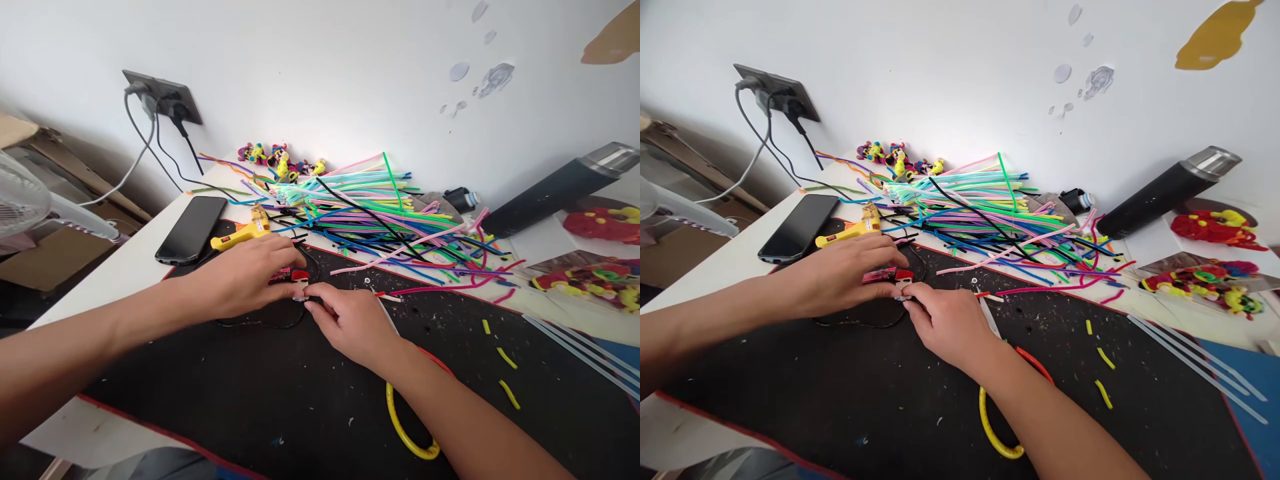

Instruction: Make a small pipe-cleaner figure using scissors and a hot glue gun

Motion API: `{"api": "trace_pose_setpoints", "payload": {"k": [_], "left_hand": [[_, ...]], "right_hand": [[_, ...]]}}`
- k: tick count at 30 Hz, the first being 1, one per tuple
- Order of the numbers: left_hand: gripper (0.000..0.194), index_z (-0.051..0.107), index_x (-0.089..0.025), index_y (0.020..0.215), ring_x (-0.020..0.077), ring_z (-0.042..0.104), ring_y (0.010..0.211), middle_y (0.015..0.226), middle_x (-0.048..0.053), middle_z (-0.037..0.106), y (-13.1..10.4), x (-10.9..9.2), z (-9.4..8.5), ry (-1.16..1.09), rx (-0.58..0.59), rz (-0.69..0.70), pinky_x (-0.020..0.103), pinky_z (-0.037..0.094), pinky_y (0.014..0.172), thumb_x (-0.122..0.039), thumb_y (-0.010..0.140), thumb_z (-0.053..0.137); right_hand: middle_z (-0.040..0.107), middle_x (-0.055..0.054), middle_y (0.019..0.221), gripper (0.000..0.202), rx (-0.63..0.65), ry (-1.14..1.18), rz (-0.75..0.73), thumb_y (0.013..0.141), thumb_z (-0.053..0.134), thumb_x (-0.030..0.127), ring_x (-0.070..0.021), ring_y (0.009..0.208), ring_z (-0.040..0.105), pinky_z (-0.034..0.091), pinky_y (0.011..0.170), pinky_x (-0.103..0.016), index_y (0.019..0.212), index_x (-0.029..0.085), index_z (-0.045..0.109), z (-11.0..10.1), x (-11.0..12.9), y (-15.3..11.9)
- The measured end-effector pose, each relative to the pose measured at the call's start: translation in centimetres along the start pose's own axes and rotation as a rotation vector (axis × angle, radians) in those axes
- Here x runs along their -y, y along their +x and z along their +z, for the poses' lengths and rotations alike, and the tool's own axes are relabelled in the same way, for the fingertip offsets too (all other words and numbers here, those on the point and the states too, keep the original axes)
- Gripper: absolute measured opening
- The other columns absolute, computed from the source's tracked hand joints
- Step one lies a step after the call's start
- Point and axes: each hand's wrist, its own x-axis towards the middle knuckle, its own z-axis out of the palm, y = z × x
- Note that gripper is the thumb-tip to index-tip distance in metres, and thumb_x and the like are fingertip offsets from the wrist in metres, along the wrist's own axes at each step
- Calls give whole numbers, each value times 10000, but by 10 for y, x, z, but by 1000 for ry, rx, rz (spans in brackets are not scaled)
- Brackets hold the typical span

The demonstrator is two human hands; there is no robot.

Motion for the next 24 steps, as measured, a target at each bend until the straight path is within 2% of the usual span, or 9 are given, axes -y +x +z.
{"api": "trace_pose_setpoints", "payload": {"k": [3,6,9,15,24], "left_hand": [[470,664,-220,1320,326,641,1202,1277,112,688,-6,-3,8,23,-4,24,446,501,1034,-507,955,740],[412,660,-212,1312,316,628,1209,1268,107,693,-9,-4,17,17,-18,23,459,482,1072,-436,973,731],[350,654,-197,1292,297,625,1201,1240,100,704,-9,-4,23,-16,-49,12,450,475,1090,-388,1002,695],[382,671,-196,1288,308,631,1184,1214,102,716,-6,-3,27,-51,-68,-7,474,487,1075,-415,980,727],[414,709,-194,1289,322,628,1164,1176,104,721,-6,-1,30,-63,-82,-25,488,514,1044,-435,955,754]], "right_hand": [[854,15,1022,248,1,13,-6,1056,596,278,-174,744,760,449,677,-269,1255,307,742,-1,0,1],[853,16,1011,247,-11,20,-12,1057,595,282,-174,750,762,461,695,-268,1254,303,742,0,-1,1],[843,12,939,236,-31,45,-12,1061,586,290,-156,667,726,457,672,-261,1221,291,759,2,-2,0],[786,5,792,252,-123,141,48,1058,561,322,-133,549,621,422,594,-258,1166,260,781,1,-4,0],[644,40,621,280,-127,128,99,1062,553,354,-128,507,540,365,558,-261,1209,270,776,4,-6,0]]}}
